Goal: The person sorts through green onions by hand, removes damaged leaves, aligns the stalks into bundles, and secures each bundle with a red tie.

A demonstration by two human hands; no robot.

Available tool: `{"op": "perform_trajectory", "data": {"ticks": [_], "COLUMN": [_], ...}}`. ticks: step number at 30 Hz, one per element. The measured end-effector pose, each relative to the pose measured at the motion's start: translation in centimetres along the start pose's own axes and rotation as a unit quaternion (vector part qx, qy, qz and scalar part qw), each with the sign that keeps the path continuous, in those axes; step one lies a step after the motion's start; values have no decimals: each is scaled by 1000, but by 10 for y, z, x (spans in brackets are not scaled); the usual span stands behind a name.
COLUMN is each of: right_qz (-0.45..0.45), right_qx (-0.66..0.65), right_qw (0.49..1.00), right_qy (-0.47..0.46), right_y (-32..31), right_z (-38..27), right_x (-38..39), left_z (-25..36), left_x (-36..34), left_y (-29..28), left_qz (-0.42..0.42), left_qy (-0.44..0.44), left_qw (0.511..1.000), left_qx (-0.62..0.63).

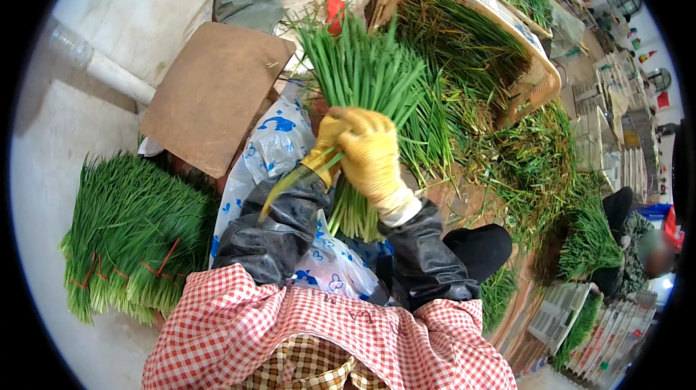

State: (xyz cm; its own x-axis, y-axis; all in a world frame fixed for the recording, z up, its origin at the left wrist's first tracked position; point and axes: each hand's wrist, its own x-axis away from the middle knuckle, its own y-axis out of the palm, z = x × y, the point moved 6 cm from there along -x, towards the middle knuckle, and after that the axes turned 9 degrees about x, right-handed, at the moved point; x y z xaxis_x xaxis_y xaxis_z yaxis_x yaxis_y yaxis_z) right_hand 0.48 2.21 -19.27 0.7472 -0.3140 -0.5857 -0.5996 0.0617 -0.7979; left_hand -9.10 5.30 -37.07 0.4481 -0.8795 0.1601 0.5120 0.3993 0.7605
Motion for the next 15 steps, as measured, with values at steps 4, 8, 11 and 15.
{"op": "perform_trajectory", "data": {"ticks": [4,8,11,15], "right_qz": [8,49,106,145], "right_qx": [-21,-322,-557,-560], "right_qw": [999,914,748,674], "right_qy": [30,241,345,459], "right_y": [-4,-8,1,-2], "right_z": [5,52,65,91], "right_x": [4,24,41,74], "left_z": [1,23,25,20], "left_x": [10,34,31,27], "left_y": [-5,47,40,39], "left_qz": [-57,78,88,77], "left_qy": [-13,-142,-116,-84], "left_qw": [991,987,987,990], "left_qx": [-118,-24,-65,-82]}}
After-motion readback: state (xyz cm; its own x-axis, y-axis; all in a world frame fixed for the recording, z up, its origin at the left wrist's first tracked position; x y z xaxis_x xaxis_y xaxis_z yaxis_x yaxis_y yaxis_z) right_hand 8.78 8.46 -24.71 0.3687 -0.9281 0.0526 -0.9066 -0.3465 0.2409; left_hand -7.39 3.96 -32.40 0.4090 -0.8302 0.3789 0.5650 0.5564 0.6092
